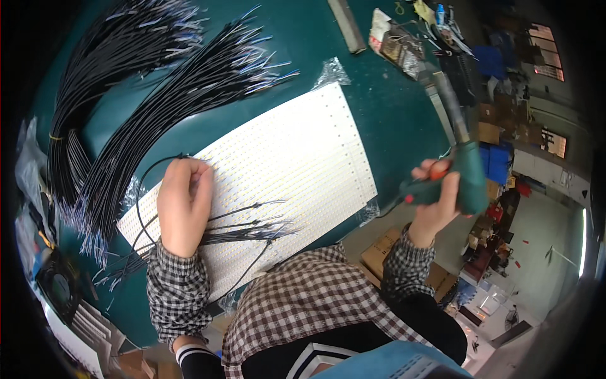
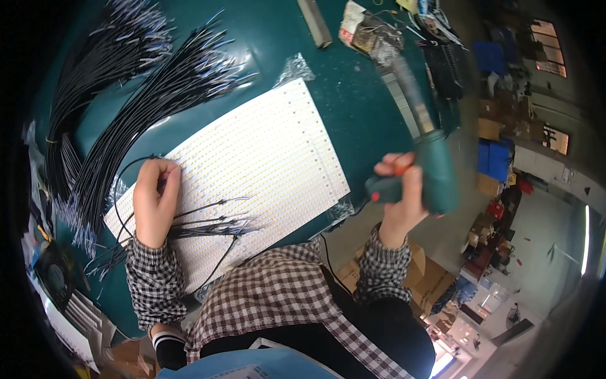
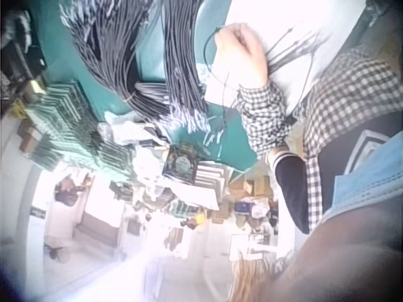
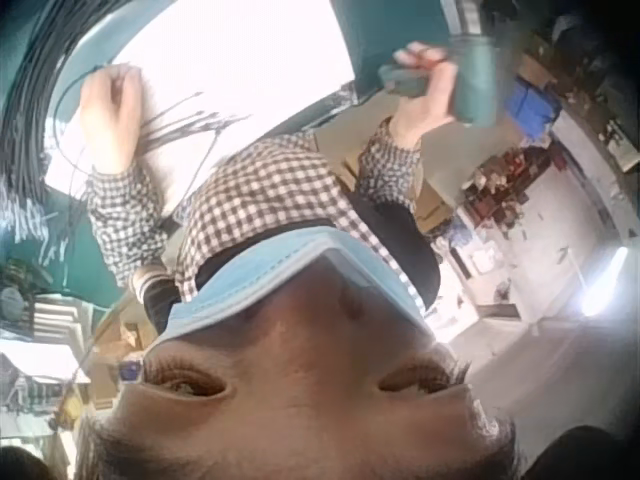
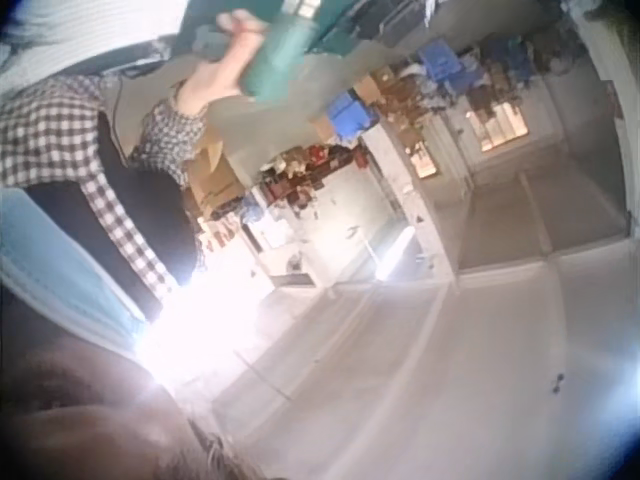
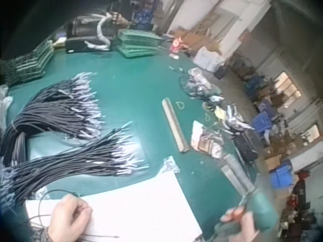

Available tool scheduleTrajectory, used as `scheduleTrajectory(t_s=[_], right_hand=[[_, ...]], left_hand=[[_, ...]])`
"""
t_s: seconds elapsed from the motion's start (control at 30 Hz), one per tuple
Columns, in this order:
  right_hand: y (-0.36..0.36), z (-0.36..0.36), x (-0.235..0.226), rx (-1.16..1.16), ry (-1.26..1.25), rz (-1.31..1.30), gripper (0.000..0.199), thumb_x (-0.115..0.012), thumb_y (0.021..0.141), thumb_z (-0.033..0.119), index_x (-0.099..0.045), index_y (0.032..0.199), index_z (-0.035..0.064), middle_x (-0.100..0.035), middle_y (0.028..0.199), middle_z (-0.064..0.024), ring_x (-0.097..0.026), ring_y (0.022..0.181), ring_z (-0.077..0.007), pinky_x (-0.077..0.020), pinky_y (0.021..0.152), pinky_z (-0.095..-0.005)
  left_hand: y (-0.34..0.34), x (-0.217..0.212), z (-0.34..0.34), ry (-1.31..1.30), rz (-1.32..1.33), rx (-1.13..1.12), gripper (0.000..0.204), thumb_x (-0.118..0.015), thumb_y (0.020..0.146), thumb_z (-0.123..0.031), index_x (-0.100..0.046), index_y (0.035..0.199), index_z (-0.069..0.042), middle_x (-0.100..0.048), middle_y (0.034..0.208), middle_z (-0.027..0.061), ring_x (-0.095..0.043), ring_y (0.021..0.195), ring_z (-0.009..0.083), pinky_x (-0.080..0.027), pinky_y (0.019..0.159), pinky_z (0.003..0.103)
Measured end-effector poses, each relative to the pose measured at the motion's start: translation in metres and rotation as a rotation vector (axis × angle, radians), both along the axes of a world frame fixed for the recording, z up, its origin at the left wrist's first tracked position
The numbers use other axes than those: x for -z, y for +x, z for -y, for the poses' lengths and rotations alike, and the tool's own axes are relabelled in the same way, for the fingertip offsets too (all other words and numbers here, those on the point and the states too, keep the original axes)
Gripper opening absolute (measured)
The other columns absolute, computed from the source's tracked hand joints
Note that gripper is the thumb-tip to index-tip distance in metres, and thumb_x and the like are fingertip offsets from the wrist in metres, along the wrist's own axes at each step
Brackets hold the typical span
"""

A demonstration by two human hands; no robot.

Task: The person uses a soldering iron to attach black wires to a large white LED panel. They hold the wires with one hand and apply the soldering iron with the other, working systematically across the panel's surface.

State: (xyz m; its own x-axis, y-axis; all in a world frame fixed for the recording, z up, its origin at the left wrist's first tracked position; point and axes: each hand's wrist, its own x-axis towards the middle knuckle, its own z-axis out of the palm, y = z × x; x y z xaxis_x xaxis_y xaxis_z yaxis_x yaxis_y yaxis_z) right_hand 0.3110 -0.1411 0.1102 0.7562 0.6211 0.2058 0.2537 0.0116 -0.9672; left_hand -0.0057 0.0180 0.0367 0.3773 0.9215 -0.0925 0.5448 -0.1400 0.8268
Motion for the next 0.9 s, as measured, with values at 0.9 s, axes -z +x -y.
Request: scheduleTrajectory(t_s=[0.9], right_hand=[[-0.082,0.010,0.029,-0.662,-0.543,-0.355,0.058,-0.074,0.086,0.009,-0.048,0.134,-0.0082,-0.067,0.110,-0.0203,-0.070,0.100,-0.0298,-0.0601,0.084,-0.0406]], left_hand=[[0.001,0.008,0.003,0.173,-0.100,-0.031,0.010,-0.071,0.081,-0.005,-0.063,0.085,-0.002,-0.061,0.080,0.0083,-0.061,0.068,0.0192,-0.051,0.062,0.030]])
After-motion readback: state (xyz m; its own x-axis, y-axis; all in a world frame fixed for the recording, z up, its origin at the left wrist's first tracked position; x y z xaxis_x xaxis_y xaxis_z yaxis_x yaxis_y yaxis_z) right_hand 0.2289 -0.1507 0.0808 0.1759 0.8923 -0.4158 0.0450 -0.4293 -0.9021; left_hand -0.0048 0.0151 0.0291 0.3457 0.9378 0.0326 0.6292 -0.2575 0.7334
